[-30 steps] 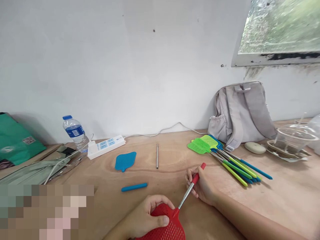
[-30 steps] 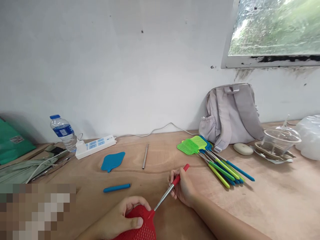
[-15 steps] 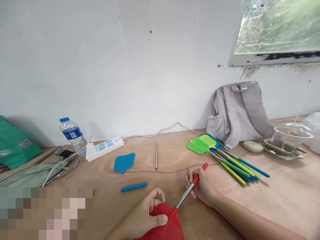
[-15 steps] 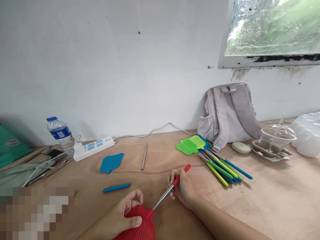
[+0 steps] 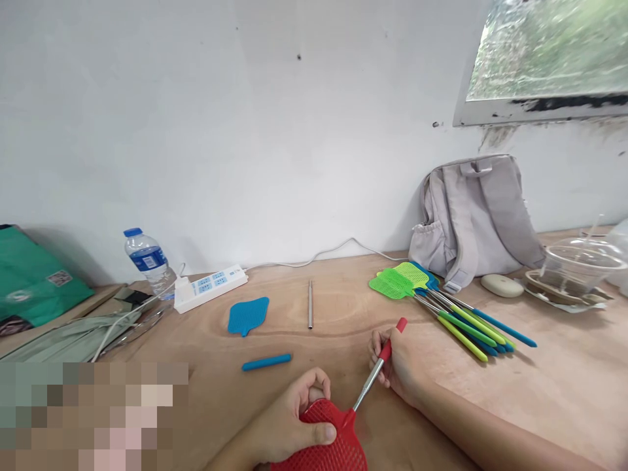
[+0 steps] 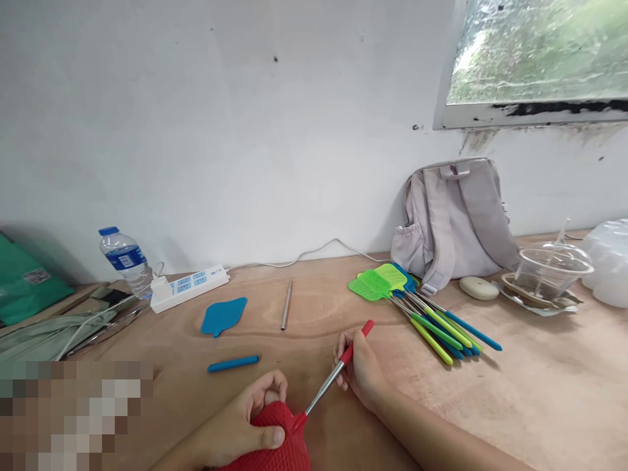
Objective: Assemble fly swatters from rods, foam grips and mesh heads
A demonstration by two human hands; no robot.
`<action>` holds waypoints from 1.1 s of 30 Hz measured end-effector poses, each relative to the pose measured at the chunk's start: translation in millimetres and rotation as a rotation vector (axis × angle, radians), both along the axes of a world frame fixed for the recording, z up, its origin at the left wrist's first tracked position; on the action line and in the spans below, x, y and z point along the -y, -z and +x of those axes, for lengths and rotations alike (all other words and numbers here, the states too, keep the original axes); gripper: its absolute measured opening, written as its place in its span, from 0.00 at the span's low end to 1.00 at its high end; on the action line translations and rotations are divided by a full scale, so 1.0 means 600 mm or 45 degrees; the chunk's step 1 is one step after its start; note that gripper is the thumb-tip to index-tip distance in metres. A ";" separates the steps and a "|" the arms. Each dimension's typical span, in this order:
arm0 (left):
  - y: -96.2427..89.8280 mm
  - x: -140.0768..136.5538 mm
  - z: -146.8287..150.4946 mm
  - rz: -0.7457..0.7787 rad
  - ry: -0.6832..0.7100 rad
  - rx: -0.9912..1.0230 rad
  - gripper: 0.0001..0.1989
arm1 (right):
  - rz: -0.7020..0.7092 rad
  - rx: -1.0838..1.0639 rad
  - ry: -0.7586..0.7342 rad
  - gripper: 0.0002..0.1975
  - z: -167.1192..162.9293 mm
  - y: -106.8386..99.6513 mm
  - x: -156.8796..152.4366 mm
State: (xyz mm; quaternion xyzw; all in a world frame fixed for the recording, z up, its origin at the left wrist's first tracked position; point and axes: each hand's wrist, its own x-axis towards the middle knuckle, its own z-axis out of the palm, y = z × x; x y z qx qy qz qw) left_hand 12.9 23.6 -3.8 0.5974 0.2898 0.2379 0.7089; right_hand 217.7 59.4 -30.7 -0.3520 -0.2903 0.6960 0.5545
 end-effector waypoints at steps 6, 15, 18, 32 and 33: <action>0.001 -0.001 -0.002 -0.007 -0.013 -0.033 0.23 | -0.002 -0.041 -0.012 0.14 -0.003 -0.003 0.008; 0.013 0.001 -0.005 0.035 -0.084 -0.008 0.25 | -0.010 -0.067 0.030 0.14 -0.018 -0.007 0.028; 0.014 0.001 -0.006 0.044 -0.087 0.031 0.25 | 0.013 -0.044 0.087 0.14 -0.024 -0.011 0.037; 0.002 0.002 -0.023 -0.577 -0.798 0.462 0.13 | 0.095 -0.108 0.150 0.12 0.029 -0.016 -0.004; -0.005 0.005 -0.027 -0.608 -0.853 0.460 0.13 | 0.088 -0.107 0.170 0.12 0.035 -0.019 -0.001</action>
